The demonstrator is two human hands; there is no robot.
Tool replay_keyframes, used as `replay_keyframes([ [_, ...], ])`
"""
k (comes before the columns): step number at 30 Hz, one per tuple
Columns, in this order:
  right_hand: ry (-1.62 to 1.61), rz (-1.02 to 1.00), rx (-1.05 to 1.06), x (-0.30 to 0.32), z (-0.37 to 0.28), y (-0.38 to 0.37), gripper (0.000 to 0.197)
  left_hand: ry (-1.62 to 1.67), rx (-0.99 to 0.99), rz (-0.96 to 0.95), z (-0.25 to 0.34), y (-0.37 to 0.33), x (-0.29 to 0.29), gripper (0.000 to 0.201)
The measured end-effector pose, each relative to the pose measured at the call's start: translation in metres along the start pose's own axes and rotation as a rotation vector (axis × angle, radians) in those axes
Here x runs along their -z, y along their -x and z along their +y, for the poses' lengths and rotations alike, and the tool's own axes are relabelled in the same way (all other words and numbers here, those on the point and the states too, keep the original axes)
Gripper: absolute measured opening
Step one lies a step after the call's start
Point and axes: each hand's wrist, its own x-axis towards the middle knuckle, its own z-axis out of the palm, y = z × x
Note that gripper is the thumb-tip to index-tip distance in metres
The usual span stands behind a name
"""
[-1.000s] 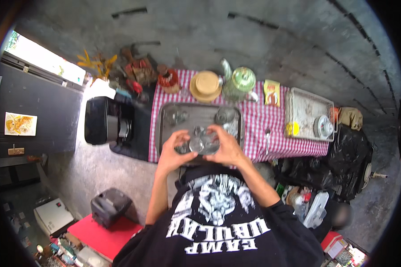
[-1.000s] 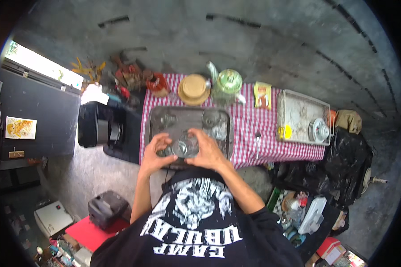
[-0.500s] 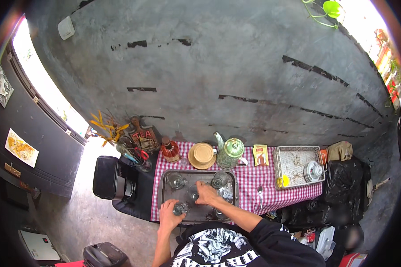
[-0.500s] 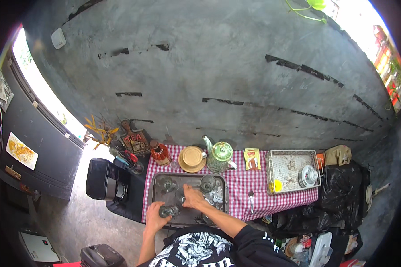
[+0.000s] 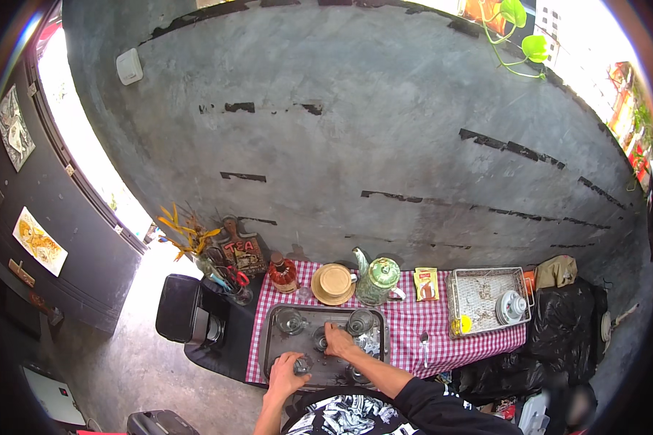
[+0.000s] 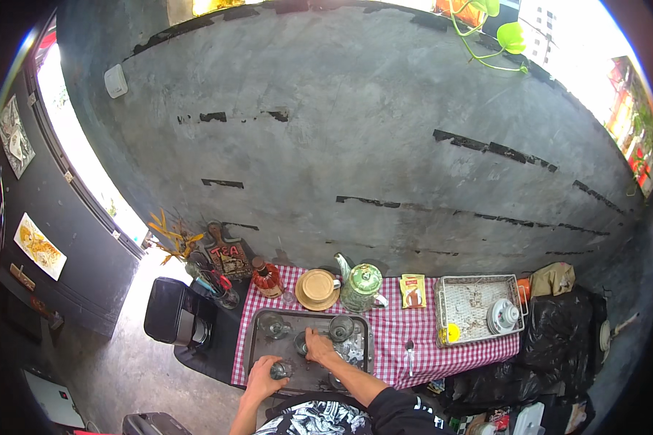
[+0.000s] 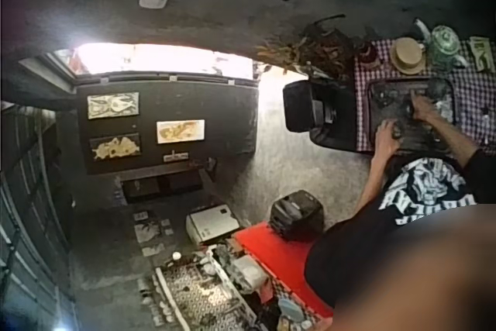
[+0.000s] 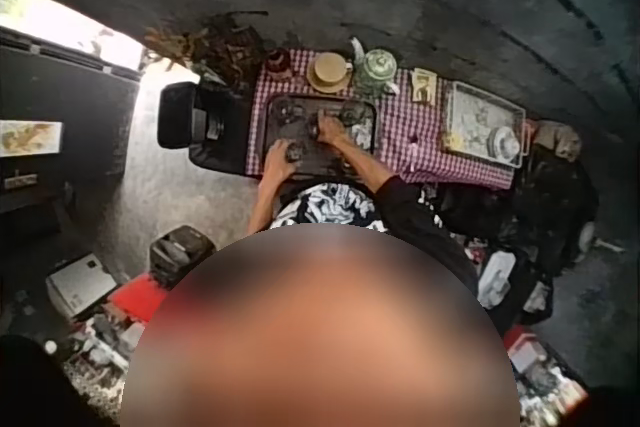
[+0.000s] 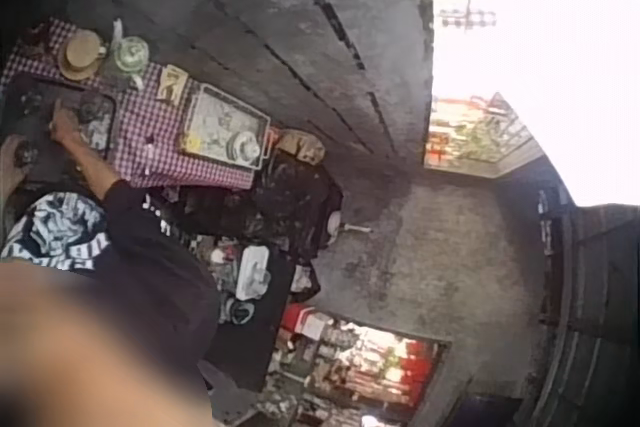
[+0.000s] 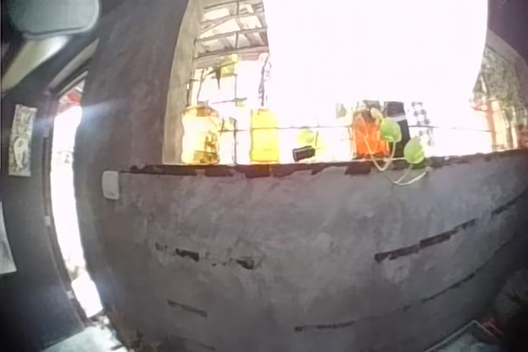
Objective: Preparing and pouring liquid from a bottle into small glasses on a tray.
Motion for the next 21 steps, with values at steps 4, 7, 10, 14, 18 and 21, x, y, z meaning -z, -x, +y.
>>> replay_keyframes([
  [4,0.017,0.002,-0.016,-0.004,-0.002,-0.002,0.072,-0.010,-0.023,-0.006,0.001,-0.003,-0.001,0.059],
  [7,0.018,0.033,-0.025,-0.009,-0.003,0.002,0.072,-0.011,-0.015,-0.008,0.003,-0.001,0.000,0.059],
  [10,0.039,-0.011,-0.031,-0.015,-0.003,0.008,0.076,-0.002,0.005,-0.016,0.003,0.003,0.000,0.058],
  [14,0.016,-0.055,-0.049,-0.017,-0.004,0.014,0.088,-0.020,-0.009,-0.004,0.005,0.009,-0.003,0.054],
  [18,0.007,0.119,0.111,-0.011,-0.001,0.039,0.106,-0.044,-0.002,0.044,0.016,0.011,0.001,0.050],
  [21,-0.189,0.030,0.179,0.006,-0.002,0.070,0.098,-0.020,-0.047,0.114,0.009,0.010,-0.005,0.049],
])
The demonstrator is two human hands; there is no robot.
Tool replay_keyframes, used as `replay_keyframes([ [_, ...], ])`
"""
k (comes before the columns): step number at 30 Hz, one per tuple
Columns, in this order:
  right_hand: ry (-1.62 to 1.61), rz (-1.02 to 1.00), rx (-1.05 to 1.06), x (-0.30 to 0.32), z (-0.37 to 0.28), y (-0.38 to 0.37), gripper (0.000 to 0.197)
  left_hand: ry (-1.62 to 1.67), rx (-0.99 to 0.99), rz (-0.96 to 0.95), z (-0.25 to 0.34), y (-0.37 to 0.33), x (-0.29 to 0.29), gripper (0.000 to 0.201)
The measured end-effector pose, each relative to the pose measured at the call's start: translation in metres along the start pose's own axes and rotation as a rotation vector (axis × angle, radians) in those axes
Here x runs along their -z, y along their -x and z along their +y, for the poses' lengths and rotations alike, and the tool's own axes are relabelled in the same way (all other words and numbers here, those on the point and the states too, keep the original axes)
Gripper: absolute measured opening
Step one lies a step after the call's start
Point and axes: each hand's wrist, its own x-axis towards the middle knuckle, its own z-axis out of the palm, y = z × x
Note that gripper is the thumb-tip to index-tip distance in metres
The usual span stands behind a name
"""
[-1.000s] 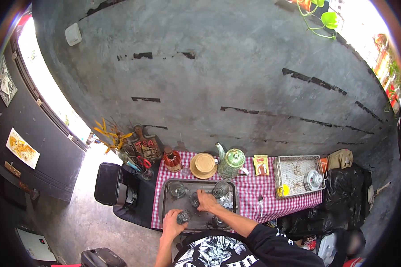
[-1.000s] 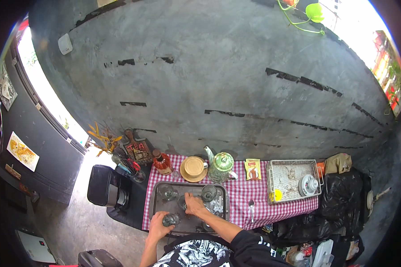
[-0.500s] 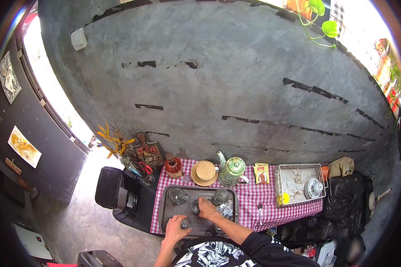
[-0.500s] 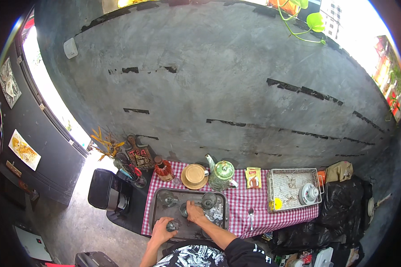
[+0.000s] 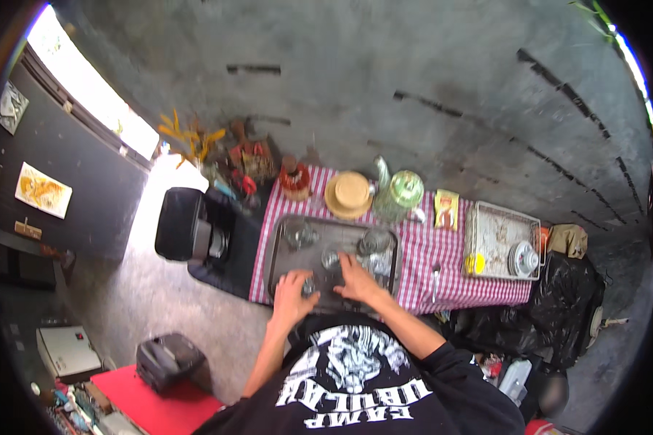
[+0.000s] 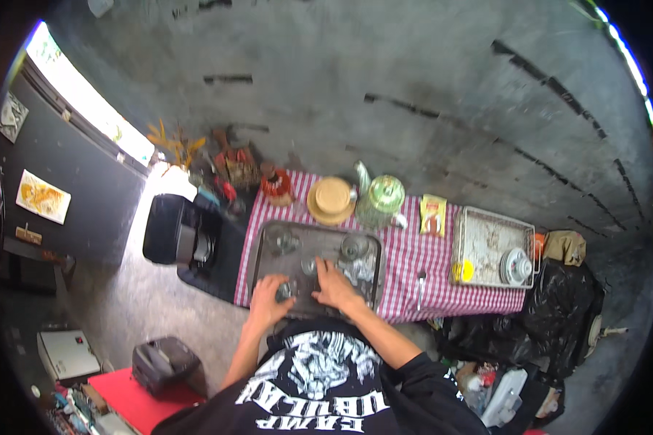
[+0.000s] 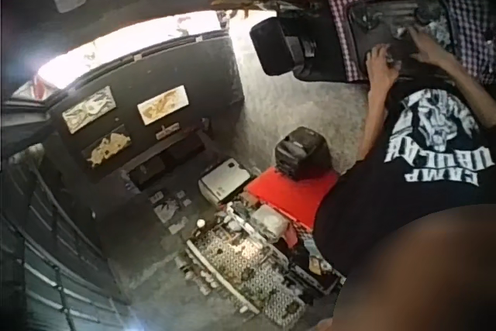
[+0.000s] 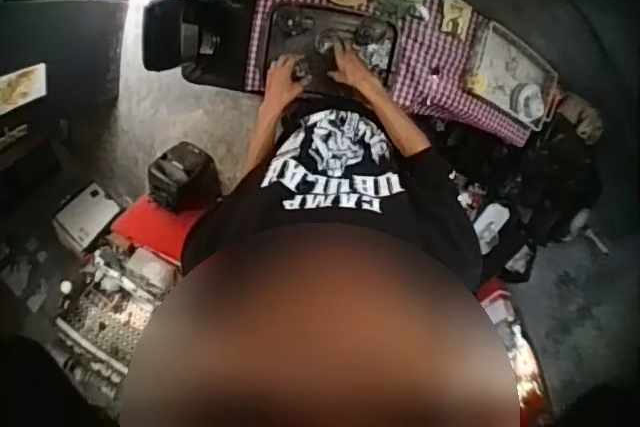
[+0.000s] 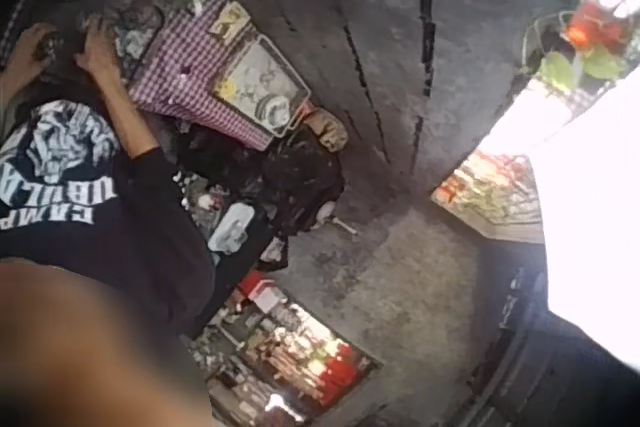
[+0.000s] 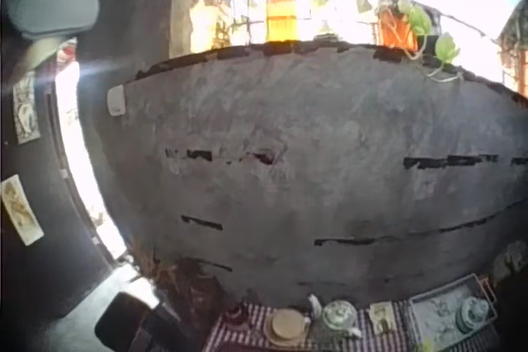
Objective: Preparing and pouring liquid from a bottle into small glasses on a tray.
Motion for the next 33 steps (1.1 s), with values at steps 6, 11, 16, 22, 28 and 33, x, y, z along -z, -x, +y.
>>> replay_keyframes([
  [6,0.038,0.089,-0.129,0.021,0.000,0.050,0.095,0.020,-0.039,-0.008,0.009,-0.014,-0.002,0.047],
  [11,0.066,0.141,-0.191,0.015,0.009,0.080,0.106,0.029,-0.068,-0.034,0.016,-0.019,-0.016,0.045],
  [16,-0.066,0.115,-0.260,0.008,0.020,0.088,0.111,-0.001,-0.077,-0.155,0.015,-0.038,-0.044,0.052],
  [22,-0.076,0.037,-0.317,0.007,0.022,0.088,0.099,-0.138,-0.035,-0.193,0.007,-0.071,-0.078,0.080],
  [28,-0.108,0.075,-0.277,0.002,0.031,0.085,0.097,-0.129,-0.020,-0.230,-0.007,-0.088,-0.096,0.088],
  [33,-0.113,0.083,-0.260,0.003,0.032,0.084,0.096,-0.077,-0.049,-0.248,-0.015,-0.093,-0.094,0.084],
])
